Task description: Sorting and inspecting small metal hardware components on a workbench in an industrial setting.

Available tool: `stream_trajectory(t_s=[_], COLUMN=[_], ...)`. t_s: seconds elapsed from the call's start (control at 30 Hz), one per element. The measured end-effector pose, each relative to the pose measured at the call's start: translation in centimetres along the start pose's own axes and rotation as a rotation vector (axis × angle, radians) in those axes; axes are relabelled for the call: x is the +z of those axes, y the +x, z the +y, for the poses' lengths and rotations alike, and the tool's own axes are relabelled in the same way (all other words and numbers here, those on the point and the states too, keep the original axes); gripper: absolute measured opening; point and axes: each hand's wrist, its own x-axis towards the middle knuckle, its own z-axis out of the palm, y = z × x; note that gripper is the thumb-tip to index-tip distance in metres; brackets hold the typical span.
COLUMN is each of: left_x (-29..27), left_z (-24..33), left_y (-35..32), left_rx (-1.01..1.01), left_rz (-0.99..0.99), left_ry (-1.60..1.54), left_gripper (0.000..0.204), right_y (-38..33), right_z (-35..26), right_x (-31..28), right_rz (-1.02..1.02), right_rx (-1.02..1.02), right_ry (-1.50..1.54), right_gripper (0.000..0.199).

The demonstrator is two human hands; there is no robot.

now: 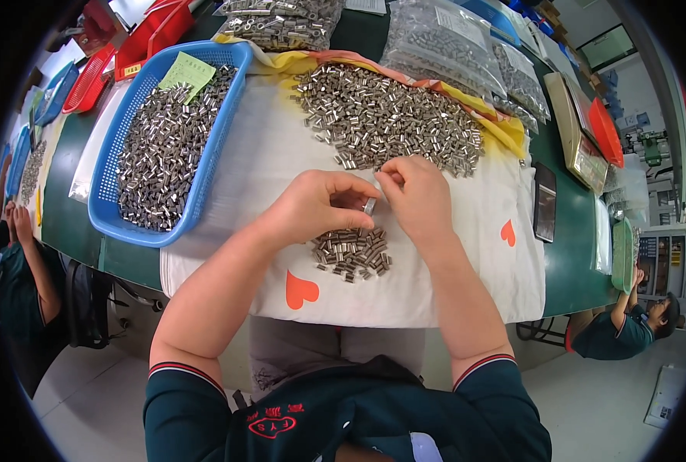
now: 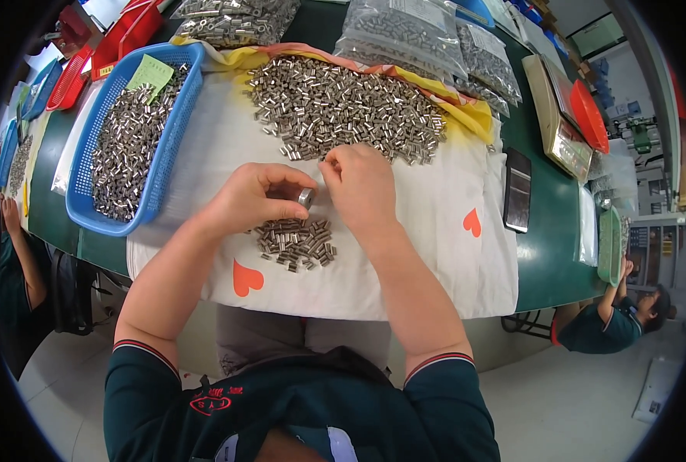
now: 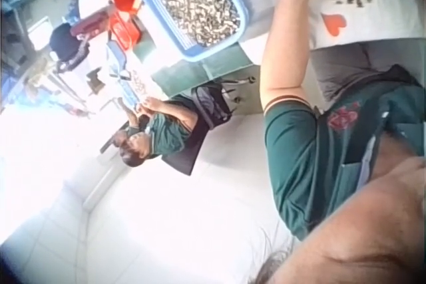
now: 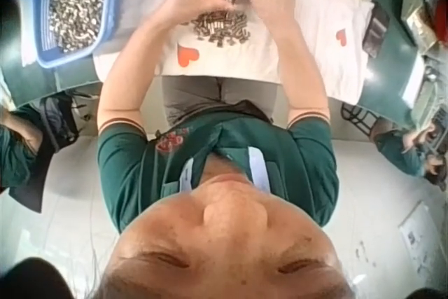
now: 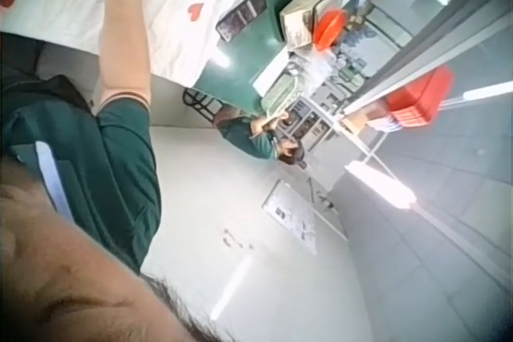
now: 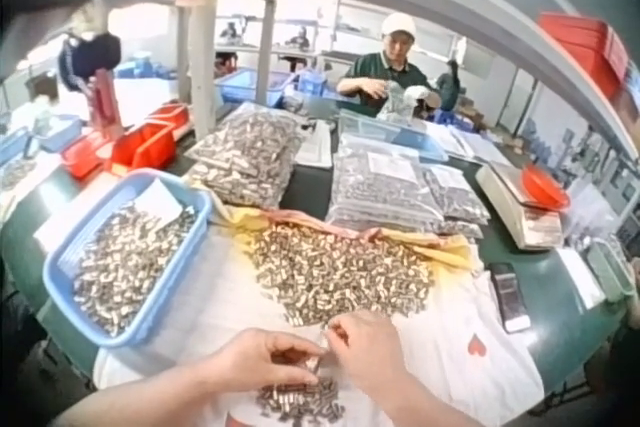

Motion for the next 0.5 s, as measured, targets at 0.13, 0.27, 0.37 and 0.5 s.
stream_trajectory(t_s=[0.13,0.27,0.37,0.5], left_x=[-0.1,-0.3,-0.5,-0.6], left_z=[-1.2,-1.6,-1.3,-1.2], left_y=[0.2,0.5,0.6,0.5], left_rx=[-0.016,-0.022,-0.022,-0.024], left_rz=[0.022,0.069,0.097,0.084], left_ry=[-0.065,-0.249,-0.340,-0.410], left_gripper=[0.033,0.032,0.033,0.033], right_y=[-0.1,-0.2,-0.8,-1.1], right_z=[-0.2,-0.6,-1.4,-2.1], right_x=[0.6,-0.5,-1.7,-1.6], right_rz=[-0.005,0.064,-0.128,-0.150], right_rx=[-0.051,-0.012,0.151,0.055], right_ry=[-0.203,0.022,0.531,0.460], right_gripper=[0.008,0.005,0.007,0.007])
